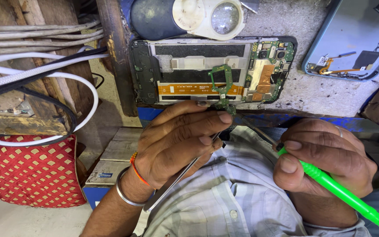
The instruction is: The person repairs a mobile phone by handling internal components such as a circuit board, using tweezers to manipulate small parts and a soldering iron to apply heat.
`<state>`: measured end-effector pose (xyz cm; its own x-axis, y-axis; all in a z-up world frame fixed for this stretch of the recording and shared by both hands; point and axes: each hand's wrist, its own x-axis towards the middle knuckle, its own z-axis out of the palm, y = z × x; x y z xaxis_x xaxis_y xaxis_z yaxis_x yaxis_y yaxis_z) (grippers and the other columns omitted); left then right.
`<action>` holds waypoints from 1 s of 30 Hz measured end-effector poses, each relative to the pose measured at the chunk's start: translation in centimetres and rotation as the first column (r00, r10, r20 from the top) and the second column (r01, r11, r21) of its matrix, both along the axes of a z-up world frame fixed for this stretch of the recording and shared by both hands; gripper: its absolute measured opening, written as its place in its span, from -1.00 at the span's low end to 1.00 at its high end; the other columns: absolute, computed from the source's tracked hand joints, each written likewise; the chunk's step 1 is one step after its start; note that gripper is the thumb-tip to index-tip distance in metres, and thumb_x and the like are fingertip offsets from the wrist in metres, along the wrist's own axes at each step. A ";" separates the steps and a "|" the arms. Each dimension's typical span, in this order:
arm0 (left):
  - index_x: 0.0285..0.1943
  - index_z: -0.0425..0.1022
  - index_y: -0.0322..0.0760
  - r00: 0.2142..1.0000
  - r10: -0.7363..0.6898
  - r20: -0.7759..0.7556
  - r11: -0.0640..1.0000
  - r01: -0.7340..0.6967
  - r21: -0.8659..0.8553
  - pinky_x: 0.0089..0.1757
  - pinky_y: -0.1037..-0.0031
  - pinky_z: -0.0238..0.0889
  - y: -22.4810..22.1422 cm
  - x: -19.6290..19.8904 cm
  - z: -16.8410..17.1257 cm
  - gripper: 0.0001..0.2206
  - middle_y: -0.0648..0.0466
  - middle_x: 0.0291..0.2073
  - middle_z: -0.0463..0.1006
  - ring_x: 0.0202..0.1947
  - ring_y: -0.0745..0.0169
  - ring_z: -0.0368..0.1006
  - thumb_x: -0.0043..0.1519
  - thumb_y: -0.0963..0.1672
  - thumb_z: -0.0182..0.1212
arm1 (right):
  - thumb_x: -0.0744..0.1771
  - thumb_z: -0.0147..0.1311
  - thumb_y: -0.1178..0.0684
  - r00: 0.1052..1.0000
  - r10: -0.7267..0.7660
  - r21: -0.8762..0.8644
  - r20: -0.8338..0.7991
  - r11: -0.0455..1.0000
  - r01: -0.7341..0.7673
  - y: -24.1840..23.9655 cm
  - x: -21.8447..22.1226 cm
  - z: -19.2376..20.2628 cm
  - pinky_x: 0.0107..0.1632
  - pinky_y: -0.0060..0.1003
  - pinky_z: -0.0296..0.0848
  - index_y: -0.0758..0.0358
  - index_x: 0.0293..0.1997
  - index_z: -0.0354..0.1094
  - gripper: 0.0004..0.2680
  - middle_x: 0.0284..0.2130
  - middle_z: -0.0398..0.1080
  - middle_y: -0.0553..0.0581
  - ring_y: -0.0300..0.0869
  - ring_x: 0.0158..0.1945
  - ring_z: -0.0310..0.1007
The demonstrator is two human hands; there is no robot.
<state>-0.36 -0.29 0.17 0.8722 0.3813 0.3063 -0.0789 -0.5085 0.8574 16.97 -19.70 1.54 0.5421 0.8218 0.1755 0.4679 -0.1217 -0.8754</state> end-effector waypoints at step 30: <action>0.08 0.21 -0.22 1.000 -0.017 -0.011 1.000 0.017 0.012 0.22 0.18 0.43 0.1 0.0 0.0 -0.59 -0.12 0.09 0.60 0.13 0.00 0.61 0.30 -0.23 0.49 | 0.45 0.21 0.00 1.000 0.003 0.024 -0.026 1.000 -0.003 0.3 -0.1 0.0 -0.30 -0.28 0.59 0.33 -0.03 0.20 -0.76 -0.48 0.42 0.17 -0.09 -0.42 0.55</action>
